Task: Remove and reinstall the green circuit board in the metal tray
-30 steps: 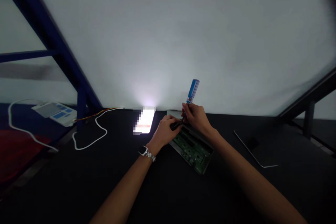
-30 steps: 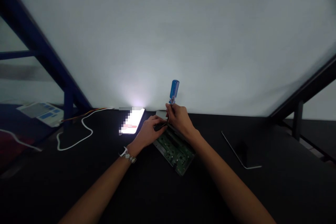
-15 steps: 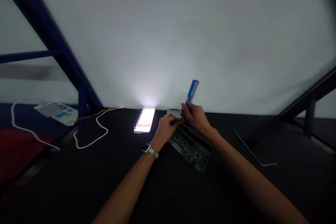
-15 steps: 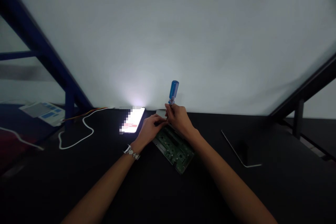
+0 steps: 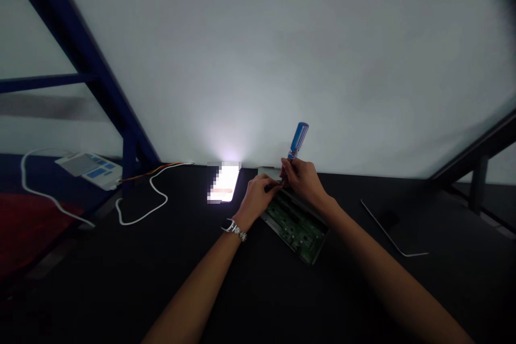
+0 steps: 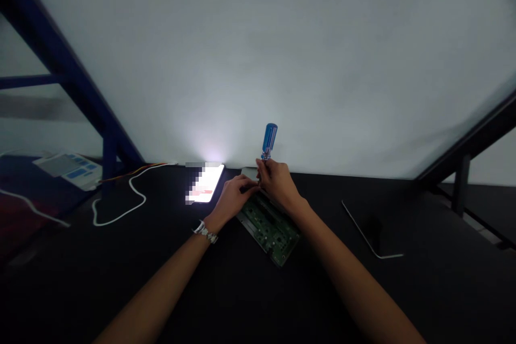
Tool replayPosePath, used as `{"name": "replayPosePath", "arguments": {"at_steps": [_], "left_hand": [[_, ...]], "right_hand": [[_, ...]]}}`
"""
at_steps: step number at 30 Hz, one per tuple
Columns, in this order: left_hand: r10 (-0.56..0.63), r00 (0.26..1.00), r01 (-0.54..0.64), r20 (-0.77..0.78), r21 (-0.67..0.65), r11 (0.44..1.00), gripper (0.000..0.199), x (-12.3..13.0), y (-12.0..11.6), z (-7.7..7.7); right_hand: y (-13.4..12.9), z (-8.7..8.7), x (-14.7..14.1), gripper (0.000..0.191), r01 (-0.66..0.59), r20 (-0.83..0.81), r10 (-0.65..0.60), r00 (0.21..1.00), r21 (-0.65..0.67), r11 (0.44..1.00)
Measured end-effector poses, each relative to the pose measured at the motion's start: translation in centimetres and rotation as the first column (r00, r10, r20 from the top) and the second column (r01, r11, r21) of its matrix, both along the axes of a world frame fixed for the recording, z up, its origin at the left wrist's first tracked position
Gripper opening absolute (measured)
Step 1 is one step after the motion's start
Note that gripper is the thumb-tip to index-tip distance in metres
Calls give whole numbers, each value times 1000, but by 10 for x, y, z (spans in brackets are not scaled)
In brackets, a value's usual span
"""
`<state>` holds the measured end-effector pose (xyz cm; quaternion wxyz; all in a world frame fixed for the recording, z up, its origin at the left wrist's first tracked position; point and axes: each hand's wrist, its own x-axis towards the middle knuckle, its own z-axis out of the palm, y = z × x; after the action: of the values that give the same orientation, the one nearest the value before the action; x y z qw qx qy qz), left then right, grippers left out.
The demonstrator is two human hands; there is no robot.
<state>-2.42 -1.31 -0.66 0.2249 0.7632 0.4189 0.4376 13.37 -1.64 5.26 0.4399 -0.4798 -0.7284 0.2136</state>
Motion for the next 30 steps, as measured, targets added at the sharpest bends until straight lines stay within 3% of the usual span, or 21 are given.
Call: {"name": "replayPosePath", "arguments": {"at_steps": [6,10,14,21,30], "left_hand": [[1,1000,-1,-16,30,1000,9,-1,1,-2],[-16,1000,16,-8,26,1000,11,-3,0,-2],[-34,999,34,-26,-3,999,13,-7,3,0],[-120,993,120,10,-112,986,21,-10,11,12],[-1,994,12,108,-100,995,14,1,2,11]], "right_hand": [[1,-1,2,39,-42,-38,40,998,-59,997],[0,6,12,26,-215,-116,198,973,-162,963],[2,13,21,29,-338,-189,301,935,-215,916],[4,13,18,22,-178,-59,173,983,-108,978],[2,3,6,24,5,-30,-4,1000,39,999]]}}
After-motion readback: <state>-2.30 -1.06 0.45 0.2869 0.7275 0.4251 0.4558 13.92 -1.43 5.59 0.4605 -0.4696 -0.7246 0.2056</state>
